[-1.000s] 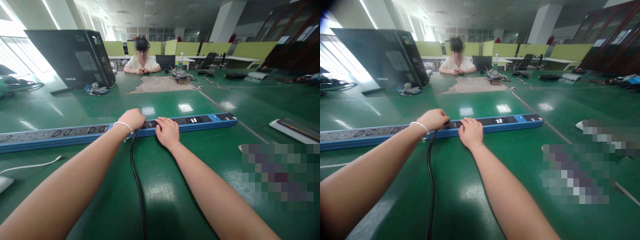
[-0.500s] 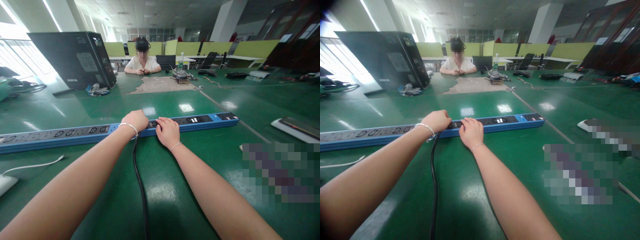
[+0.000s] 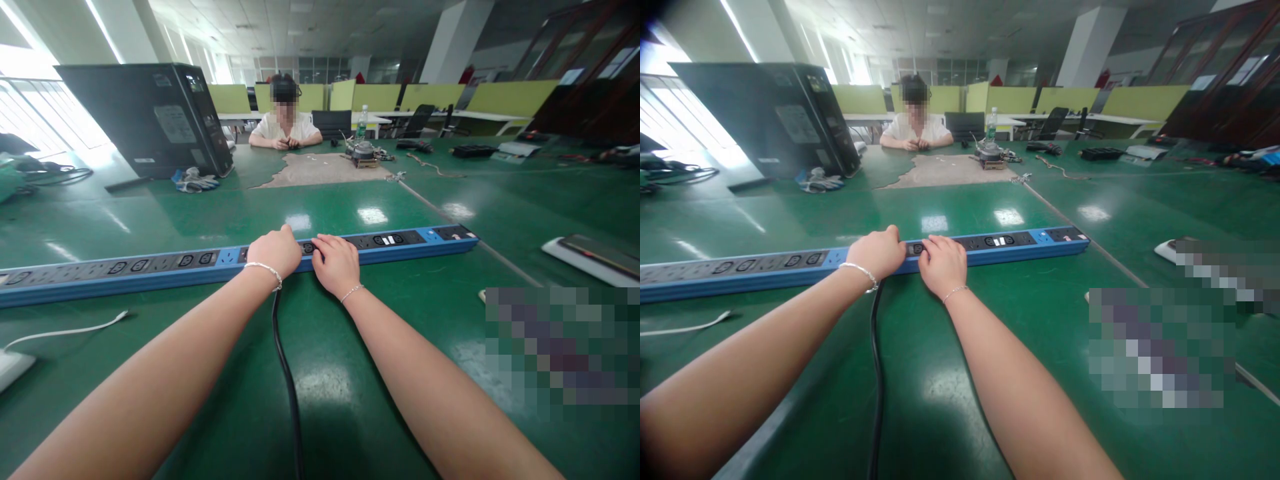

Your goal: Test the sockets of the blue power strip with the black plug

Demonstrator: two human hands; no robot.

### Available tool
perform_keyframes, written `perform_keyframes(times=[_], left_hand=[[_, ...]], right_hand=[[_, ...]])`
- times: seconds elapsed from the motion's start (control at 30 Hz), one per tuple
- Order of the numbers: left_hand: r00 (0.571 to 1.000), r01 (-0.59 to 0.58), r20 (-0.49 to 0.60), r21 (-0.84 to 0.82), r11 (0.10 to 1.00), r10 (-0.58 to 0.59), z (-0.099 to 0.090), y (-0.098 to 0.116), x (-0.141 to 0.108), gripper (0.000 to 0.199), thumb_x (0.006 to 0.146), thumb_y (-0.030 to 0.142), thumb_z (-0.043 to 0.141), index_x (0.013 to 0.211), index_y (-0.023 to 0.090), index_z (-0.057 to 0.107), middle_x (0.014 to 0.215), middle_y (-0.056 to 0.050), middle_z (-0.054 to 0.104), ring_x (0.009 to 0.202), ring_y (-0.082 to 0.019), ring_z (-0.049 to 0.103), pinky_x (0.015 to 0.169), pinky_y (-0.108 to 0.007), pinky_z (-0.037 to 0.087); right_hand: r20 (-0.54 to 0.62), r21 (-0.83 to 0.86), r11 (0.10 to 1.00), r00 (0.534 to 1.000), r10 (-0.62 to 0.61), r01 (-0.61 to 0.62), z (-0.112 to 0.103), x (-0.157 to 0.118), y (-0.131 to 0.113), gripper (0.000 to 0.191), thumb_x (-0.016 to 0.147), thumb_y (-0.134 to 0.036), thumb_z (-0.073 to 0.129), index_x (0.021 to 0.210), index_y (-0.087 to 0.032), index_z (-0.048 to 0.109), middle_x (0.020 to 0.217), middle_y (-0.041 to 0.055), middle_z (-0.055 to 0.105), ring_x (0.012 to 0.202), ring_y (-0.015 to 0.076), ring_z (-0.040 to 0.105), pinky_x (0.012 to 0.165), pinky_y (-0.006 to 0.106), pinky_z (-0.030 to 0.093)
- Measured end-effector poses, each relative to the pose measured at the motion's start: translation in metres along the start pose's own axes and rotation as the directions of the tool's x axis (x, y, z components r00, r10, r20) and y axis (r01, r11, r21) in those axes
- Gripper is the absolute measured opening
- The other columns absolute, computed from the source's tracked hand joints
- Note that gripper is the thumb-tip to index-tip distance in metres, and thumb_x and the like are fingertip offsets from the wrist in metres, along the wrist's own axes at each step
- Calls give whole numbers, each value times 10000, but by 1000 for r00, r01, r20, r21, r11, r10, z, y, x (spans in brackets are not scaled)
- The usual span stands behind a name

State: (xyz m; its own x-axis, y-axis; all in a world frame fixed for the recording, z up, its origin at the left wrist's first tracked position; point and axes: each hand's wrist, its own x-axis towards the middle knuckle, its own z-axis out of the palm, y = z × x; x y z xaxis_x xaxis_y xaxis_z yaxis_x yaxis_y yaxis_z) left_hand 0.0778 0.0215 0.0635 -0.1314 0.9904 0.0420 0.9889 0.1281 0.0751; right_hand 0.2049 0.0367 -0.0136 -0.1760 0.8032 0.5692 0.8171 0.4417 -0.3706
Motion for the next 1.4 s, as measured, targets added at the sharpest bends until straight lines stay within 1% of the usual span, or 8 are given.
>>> perform_keyframes(times=[0.3, 0.6, 0.8, 0.93, 1.13, 1.27, 1.33, 1.4], left_hand=[[995, -41, 90, -29, 999, 43, -6, -6, 20, 361, 777, 293, 427, 1047, 146, 615, 1017, -196, 680, 937, -296, 648, 751, -371, 499], [996, -73, -41, 69, 995, 76, 4, -1, 2, 354, 863, 305, 305, 1052, 149, 560, 923, -176, 685, 881, -256, 664, 739, -356, 507], [993, -98, 76, 43, 994, 94, -3, -6, 19, 352, 815, 319, 409, 1079, 162, 581, 997, -174, 683, 925, -261, 654, 748, -343, 505], [989, -123, 86, 38, 992, 119, -4, -9, 23, 378, 803, 312, 404, 1093, 161, 594, 1013, -172, 684, 924, -272, 653, 741, -357, 505], [992, -124, 23, -3, 992, 124, 0, -15, 19, 404, 835, 411, 362, 1036, 174, 621, 981, -143, 698, 893, -261, 655, 721, -349, 495], [980, -199, -30, -66, 978, 198, 4, -34, 13, 483, 880, 504, 262, 905, 219, 651, 939, -92, 707, 876, -239, 650, 738, -335, 477], [976, -175, -144, -68, 982, 164, 11, -50, 8, 460, 898, 460, 251, 931, 234, 651, 930, -73, 703, 879, -229, 641, 757, -338, 470], [940, -209, -282, -33, 977, 192, 22, -67, 1, 422, 908, 403, 272, 981, 227, 648, 984, -70, 685, 965, -225, 608, 849, -352, 444]], right_hand=[[20, -6, 1000, 1000, -2, 2, -2, 0, 1, 322, 880, -270, 432, 1084, -274, 681, 1219, 2, 622, 1159, 197, 492, 980, 385, 324], [64, 30, 999, 997, 41, -43, -6, 1, 0, 383, 931, -272, 336, 1090, -278, 685, 1221, -19, 624, 1175, 183, 478, 996, 369, 306], [91, 24, 998, 994, 56, -58, -7, 1, -1, 397, 859, -200, 374, 1083, -277, 692, 1243, -34, 609, 1185, 183, 468, 1003, 369, 304], [119, 7, 999, 992, 39, -40, -9, 1, 0, 431, 819, -182, 411, 1153, -304, 653, 1267, -44, 592, 1195, 184, 460, 1009, 375, 300], [108, -24, 1000, 994, 13, -10, -7, -1, 1, 442, 813, -199, 435, 1189, -332, 624, 1269, -52, 590, 1192, 185, 463, 1009, 378, 299], [103, -18, 1000, 995, 4, -2, -8, -1, 0, 429, 841, -210, 427, 1206, -347, 607, 1259, -58, 597, 1186, 176, 467, 1007, 377, 296], [108, -10, 1000, 994, 0, 1, -9, 0, -1, 421, 870, -227, 409, 1234, -344, 585, 1256, -53, 600, 1185, 175, 467, 1000, 375, 301], [111, -1, 1000, 994, -7, 7, -11, 0, 0, 415, 899, -247, 381, 1260, -336, 564, 1253, -45, 603, 1184, 176, 468, 991, 373, 305]])
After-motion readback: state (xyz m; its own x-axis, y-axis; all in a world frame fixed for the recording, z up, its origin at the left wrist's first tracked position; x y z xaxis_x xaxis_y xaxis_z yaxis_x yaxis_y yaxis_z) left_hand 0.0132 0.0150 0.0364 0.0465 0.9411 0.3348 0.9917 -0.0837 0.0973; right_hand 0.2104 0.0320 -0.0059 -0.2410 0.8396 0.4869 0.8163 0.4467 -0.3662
